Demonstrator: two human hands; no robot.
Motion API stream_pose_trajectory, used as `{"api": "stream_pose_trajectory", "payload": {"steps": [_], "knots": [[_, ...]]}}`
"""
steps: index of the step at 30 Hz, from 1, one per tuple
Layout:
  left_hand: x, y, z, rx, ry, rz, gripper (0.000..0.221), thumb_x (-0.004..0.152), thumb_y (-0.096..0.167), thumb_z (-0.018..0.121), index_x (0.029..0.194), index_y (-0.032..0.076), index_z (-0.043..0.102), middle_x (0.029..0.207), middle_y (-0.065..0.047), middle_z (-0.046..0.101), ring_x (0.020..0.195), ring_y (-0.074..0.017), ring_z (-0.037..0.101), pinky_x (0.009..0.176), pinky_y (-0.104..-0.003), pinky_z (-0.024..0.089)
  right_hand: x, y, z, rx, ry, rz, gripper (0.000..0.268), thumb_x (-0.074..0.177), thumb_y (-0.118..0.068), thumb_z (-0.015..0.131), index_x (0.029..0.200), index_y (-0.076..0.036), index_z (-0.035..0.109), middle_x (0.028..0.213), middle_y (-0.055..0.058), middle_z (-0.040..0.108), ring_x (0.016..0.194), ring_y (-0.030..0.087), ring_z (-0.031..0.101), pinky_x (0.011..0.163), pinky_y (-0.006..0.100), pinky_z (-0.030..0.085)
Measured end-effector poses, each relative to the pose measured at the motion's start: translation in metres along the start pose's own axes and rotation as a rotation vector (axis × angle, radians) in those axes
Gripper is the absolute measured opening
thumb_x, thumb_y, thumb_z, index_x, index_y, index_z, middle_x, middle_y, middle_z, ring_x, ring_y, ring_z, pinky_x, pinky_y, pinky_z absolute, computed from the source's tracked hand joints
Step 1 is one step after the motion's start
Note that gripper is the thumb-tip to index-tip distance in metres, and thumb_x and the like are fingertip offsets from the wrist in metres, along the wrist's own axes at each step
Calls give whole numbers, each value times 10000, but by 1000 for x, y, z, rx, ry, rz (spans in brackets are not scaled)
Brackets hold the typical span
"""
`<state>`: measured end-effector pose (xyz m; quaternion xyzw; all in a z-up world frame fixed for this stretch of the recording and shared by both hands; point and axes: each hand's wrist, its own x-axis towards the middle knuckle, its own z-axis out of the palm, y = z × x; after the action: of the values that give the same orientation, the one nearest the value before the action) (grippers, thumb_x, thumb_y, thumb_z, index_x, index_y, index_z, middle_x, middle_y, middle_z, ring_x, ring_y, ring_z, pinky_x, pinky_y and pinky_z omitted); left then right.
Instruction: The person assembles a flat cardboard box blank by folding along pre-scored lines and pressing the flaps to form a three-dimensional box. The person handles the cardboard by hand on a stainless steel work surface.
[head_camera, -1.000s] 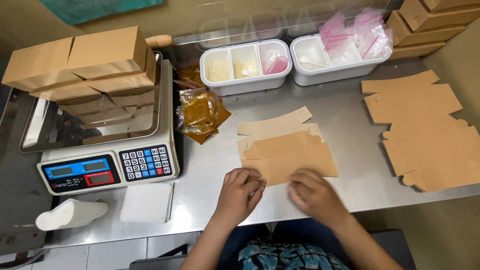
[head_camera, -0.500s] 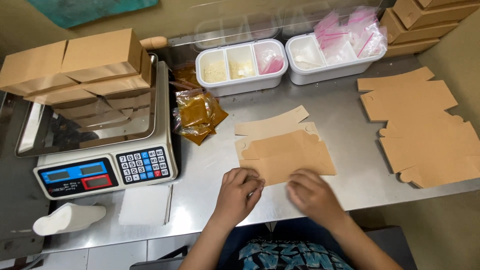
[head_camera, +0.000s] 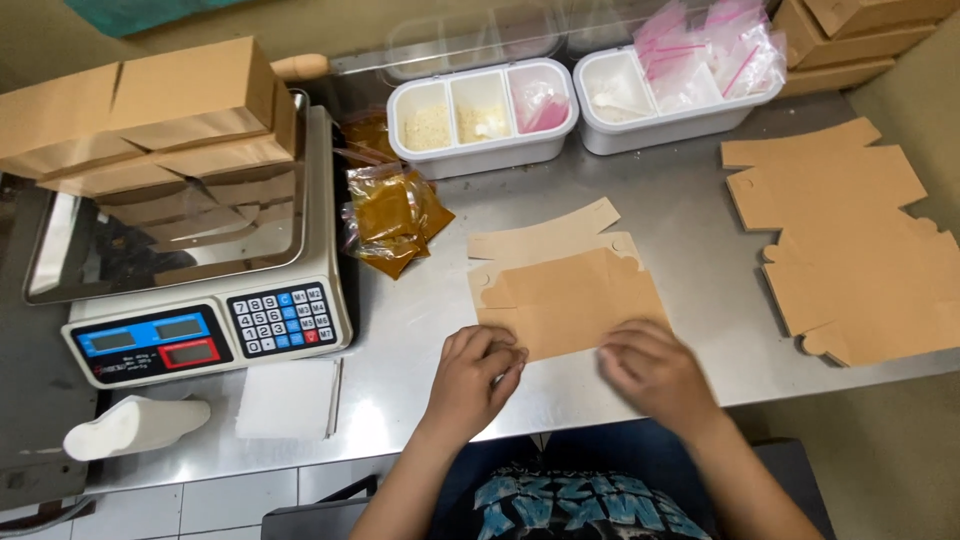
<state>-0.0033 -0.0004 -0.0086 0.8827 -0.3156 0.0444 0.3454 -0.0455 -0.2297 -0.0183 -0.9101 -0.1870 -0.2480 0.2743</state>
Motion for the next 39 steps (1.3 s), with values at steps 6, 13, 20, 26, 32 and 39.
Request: {"api": "stream_pose_trajectory", "payload": {"steps": [6, 13, 20, 26, 32, 39], "knots": [[2, -1, 0, 65, -70, -5, 110, 790, 216, 623, 837, 128, 669, 950, -44, 591, 985, -258, 510, 835, -384, 378, 6, 8, -34, -86, -59, 82, 47, 742, -95, 679, 733, -50, 686, 798, 57, 685, 849, 224, 645, 780, 308, 519], [34, 26, -39, 155, -429, -265, 844, 708, 331, 715, 1348, -5, 278, 1307, -277, 324, 1254, -442, 251, 1011, -496, 262, 52, -10, -61, -89, -495, 360, 868, 571, -241, 796, 1310, -25, 397, 1231, 254, 467, 1180, 448, 395, 978, 506, 343], [36, 26, -38, 72, -355, -335, 981, 659, 304, 773, 1381, -1, 181, 1229, -264, 386, 1193, -388, 313, 985, -434, 266, 63, -4, -54, -36, -603, 548, 1102, 514, -255, 843, 1413, -84, 228, 1318, 219, 371, 1272, 398, 257, 1026, 478, 257], [26, 21, -30, -92, -101, -242, 905, 620, 107, 793, 1343, -10, 261, 1062, -194, 404, 1051, -401, 434, 940, -498, 360, 48, -2, -47, 89, -438, 511, 1080, 504, -116, 842, 1405, -50, 251, 1217, 216, 395, 1218, 411, 265, 1014, 511, 254], [9, 10, -19, -335, 127, -143, 813, 721, -5, 701, 1362, 11, 200, 1078, -184, 434, 1042, -364, 503, 902, -480, 428, 20, 12, -36, 245, -63, 389, 830, 621, -42, 782, 1329, -2, 351, 1201, 155, 355, 960, 293, 512, 838, 409, 433], [-1, 14, -28, -650, -23, -104, 803, 659, -77, 676, 1314, 69, 235, 1184, -152, 514, 1017, -311, 566, 844, -444, 483, -10, 21, -30, 565, 173, 344, 344, 641, 141, 704, 926, 51, 534, 1024, 132, 486, 881, 315, 631, 699, 322, 546]]}}
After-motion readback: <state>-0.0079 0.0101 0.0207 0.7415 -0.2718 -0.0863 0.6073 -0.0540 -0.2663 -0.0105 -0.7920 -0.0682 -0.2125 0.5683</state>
